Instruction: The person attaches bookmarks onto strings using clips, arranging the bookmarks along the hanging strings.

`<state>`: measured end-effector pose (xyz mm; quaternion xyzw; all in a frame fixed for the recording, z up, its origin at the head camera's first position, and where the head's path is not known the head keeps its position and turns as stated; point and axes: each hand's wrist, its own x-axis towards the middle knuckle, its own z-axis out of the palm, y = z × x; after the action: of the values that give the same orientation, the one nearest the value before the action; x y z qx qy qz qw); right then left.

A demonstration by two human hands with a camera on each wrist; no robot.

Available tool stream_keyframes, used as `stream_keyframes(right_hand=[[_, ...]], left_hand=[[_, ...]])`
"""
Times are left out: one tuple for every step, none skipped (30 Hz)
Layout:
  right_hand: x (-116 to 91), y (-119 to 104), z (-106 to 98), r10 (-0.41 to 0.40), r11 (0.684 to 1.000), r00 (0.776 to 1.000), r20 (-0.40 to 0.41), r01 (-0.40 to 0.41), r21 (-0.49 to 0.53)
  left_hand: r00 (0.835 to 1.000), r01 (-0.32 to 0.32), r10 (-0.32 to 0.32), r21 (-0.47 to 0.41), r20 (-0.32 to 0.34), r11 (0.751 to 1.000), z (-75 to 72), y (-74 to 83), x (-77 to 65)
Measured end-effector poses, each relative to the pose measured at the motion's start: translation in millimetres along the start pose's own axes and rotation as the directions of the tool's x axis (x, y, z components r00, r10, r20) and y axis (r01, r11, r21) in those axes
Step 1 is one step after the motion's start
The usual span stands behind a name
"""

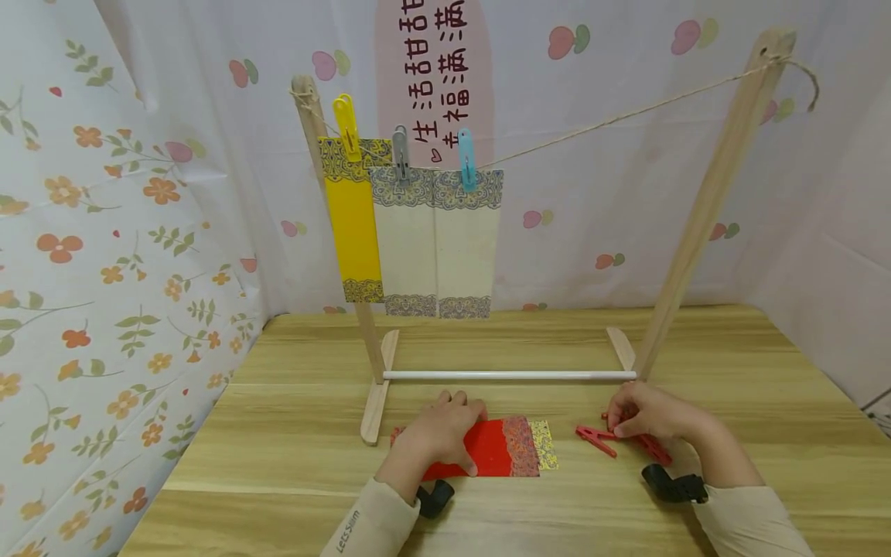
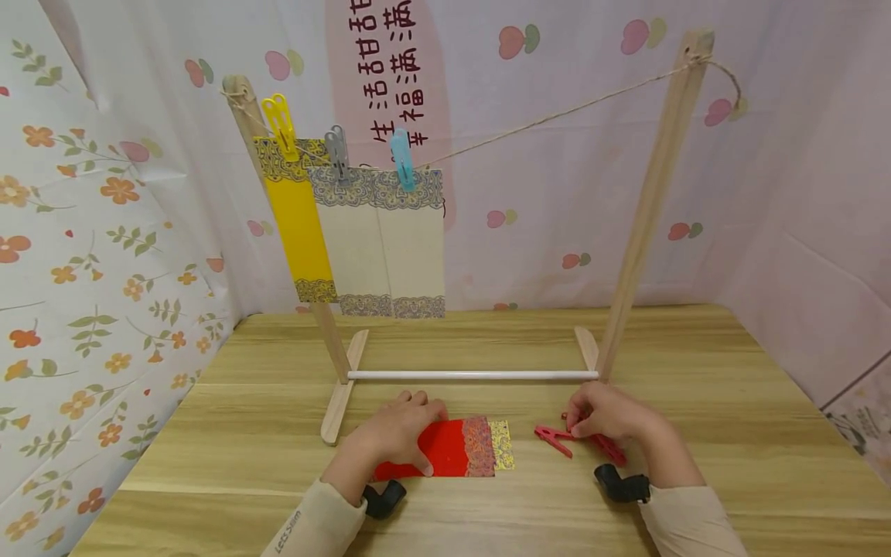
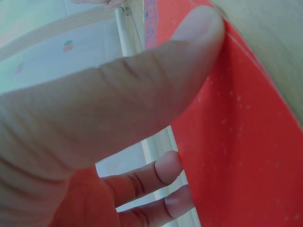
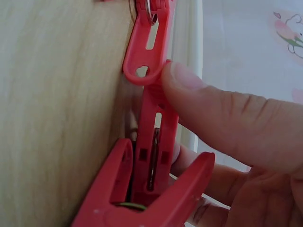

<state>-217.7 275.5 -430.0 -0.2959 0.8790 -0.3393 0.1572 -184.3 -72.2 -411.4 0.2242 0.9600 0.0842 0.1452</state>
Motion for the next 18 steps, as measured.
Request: stream_keyframes(right_hand=[[-0.1,-0.2,-0.2,0.001,1.000,1.000,0.002,-0.001,0.013],[-0.4,-0.7,-0.5,0.002,1.000,1.000,0.003,-0.002,0.026],[-0.7,-1.3,-0.9,0.006,0.999,1.000,0.004,-0.007,0.038],[-1.0,-1.8,-1.5,0.009,0.999,1.000,0.004,-0.009,0.051],[-1.4,-2.5,-2.1,0.013,0.998,1.000,0.001,-0.013,0.059],[-1.7,-3.1,-2.7,0.016,0.998,1.000,-0.002,-0.016,0.063],[-2.2,-3.6,-3.4,0.021,0.998,1.000,-0.008,-0.021,0.065],[-2.7,-4.2,-4.1,0.028,0.998,1.000,-0.014,-0.027,0.062],[-3.2,-4.8,-4.7,0.034,0.998,0.999,-0.021,-0.032,0.060],[-3.6,-5.1,-5.4,0.037,0.998,0.999,-0.028,-0.035,0.061],[-4.1,-5.7,-5.9,0.040,0.997,0.999,-0.034,-0.038,0.060],[-4.4,-6.1,-6.2,0.039,0.998,0.998,-0.040,-0.037,0.056],[-4.8,-6.5,-6.6,0.038,0.998,0.998,-0.047,-0.036,0.054],[-4.9,-6.9,-6.8,0.036,0.998,0.998,-0.051,-0.034,0.053],[-5.0,-7.2,-6.9,0.032,0.998,0.998,-0.057,-0.029,0.055],[-4.9,-7.5,-7.0,0.025,0.998,0.998,-0.064,-0.022,0.051],[-4.6,-7.7,-6.8,0.021,0.999,0.997,-0.073,-0.018,0.042],[-4.2,-7.7,-6.8,0.013,0.999,0.997,-0.081,-0.010,0.037]], left_hand=[[1.000,0.000,0.000,0.006,-0.002,1.000,0.2,0.2,0.2],[1.000,-0.001,0.001,0.011,-0.003,1.000,0.4,0.4,0.3],[1.000,-0.002,0.002,0.014,-0.006,1.000,0.5,0.6,0.3],[1.000,-0.003,0.004,0.016,-0.010,1.000,0.4,0.9,0.0],[1.000,-0.006,0.006,0.019,-0.015,1.000,0.3,1.1,-0.3],[1.000,-0.010,0.011,0.021,-0.019,1.000,0.3,1.3,-0.5],[1.000,-0.016,0.017,0.024,-0.024,1.000,0.2,1.4,-0.8],[0.999,-0.022,0.023,0.027,-0.029,0.999,0.2,1.5,-1.0],[0.999,-0.029,0.030,0.030,-0.034,0.999,0.3,1.5,-1.0],[0.998,-0.037,0.038,0.035,-0.040,0.999,-0.1,1.5,-1.0],[0.998,-0.045,0.046,0.037,-0.046,0.998,-0.1,1.2,-0.6],[0.997,-0.051,0.053,0.041,-0.050,0.998,-0.1,0.9,-0.4],[0.997,-0.056,0.058,0.041,-0.054,0.998,-0.4,0.4,0.0],[0.997,-0.059,0.061,0.035,-0.056,0.998,-0.7,0.0,0.3],[0.996,-0.063,0.065,0.030,-0.058,0.998,-1.1,-0.6,0.7],[0.996,-0.067,0.068,0.020,-0.059,0.998,-1.7,-1.2,0.7],[0.996,-0.068,0.068,0.008,-0.058,0.998,-1.9,-2.1,0.7],[0.996,-0.070,0.070,-0.005,-0.057,0.998,-2.5,-2.9,0.5]])
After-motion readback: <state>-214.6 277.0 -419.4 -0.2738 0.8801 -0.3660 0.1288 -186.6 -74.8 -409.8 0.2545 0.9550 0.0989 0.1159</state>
